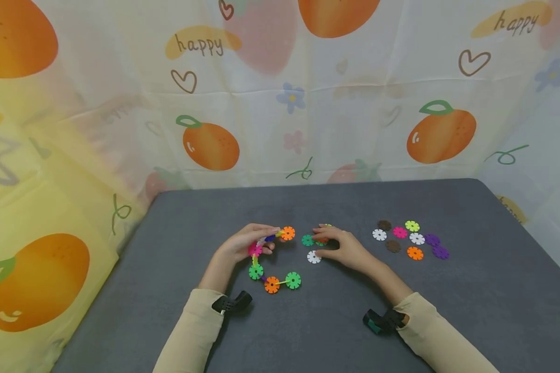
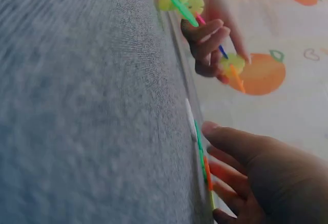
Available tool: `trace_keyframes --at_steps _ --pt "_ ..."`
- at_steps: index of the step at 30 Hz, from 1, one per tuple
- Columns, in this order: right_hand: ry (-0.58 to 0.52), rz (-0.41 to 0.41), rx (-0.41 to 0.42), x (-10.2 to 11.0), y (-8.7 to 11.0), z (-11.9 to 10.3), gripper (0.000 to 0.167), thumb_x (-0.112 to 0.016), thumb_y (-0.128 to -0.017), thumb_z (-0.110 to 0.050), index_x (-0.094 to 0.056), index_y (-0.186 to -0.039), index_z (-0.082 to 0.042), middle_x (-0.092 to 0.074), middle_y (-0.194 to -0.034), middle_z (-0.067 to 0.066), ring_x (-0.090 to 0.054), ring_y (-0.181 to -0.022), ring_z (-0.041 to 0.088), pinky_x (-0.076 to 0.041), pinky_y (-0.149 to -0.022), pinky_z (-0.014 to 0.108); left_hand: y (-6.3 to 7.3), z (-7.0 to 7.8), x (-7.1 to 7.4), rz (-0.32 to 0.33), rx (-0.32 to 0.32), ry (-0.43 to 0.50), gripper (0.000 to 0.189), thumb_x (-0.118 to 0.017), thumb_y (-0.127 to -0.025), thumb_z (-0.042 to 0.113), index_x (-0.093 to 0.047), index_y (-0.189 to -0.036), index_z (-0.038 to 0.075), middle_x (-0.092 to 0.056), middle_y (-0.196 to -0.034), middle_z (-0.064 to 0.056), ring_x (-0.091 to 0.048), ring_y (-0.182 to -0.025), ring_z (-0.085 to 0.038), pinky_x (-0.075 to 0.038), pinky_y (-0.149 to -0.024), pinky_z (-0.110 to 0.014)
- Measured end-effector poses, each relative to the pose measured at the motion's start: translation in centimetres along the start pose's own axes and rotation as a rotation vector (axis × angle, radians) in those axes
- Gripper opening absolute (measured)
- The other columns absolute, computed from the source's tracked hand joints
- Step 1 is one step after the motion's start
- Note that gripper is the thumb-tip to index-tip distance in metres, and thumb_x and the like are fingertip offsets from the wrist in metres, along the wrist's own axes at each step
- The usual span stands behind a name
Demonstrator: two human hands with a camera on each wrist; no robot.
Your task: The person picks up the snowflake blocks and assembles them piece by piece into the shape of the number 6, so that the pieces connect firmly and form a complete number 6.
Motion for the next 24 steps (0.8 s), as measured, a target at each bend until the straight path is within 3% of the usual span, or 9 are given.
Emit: trace_keyframes --at_steps 8,16,18,20,24 --pt "0.091 0.057 -0.03 -1.1 -0.9 -0.1 0.043 -0.069 -0.091 -0.02 -0.06 -0.131 -0.004 -0.046 -0.148 0.017 -0.031 -0.145 0.038 -0.03 -0.115 0.061 -0.8 -0.1 -2.8 0.015 -0.038 -0.064 0.046 -0.064 -0.095 0.032 -0.06 -0.13 0.001 -0.073 -0.101 -0.008 -0.068 -0.064 -0.012 -0.061 -0.067 -0.029" --pt "0.053 0.204 -0.088 -0.7 -1.3 0.1 0.023 -0.078 -0.082 -0.013 -0.069 -0.103 -0.006 -0.051 -0.142 0.019 -0.037 -0.14 0.04 -0.035 -0.111 0.061 -0.8 0.0 -4.1 -0.006 -0.064 -0.085 0.039 -0.062 -0.096 0.033 -0.065 -0.125 0.007 -0.071 -0.101 -0.009 -0.067 -0.062 -0.015 -0.061 -0.06 -0.033" --pt "0.033 0.279 -0.096 -0.1 -1.1 0.1 0.018 -0.08 -0.08 -0.012 -0.07 -0.095 -0.009 -0.057 -0.135 0.015 -0.045 -0.131 0.036 -0.041 -0.105 0.054 -0.7 0.0 -4.1 0.01 -0.053 -0.088 0.04 -0.062 -0.095 0.036 -0.066 -0.124 0.009 -0.071 -0.101 -0.009 -0.067 -0.063 -0.016 -0.061 -0.06 -0.033" --pt "0.011 0.359 -0.086 0.6 -0.7 -0.1 0.016 -0.081 -0.079 -0.01 -0.07 -0.09 -0.011 -0.065 -0.117 0.012 -0.056 -0.109 0.03 -0.048 -0.09 0.042 -0.7 0.0 -4.1 0.03 -0.048 -0.092 0.04 -0.062 -0.095 0.037 -0.066 -0.124 0.009 -0.071 -0.102 -0.01 -0.067 -0.063 -0.016 -0.061 -0.059 -0.033" --pt "-0.153 0.452 -0.052 1.3 0.1 -0.6 0.013 -0.077 -0.082 -0.006 -0.07 -0.093 -0.006 -0.067 -0.085 0.012 -0.057 -0.068 0.022 -0.048 -0.061 0.024 -0.6 0.1 -3.9 0.078 -0.04 -0.095 0.038 -0.06 -0.097 0.033 -0.066 -0.124 0.007 -0.071 -0.107 -0.012 -0.067 -0.061 -0.015 -0.059 -0.057 -0.029"
Point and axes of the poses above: each hand's wrist, its own y-axis away from the middle knuckle, its own x-axis out of the back of the hand, z = x × y, the point moved 6 cm from there along -y, towards the middle knuckle
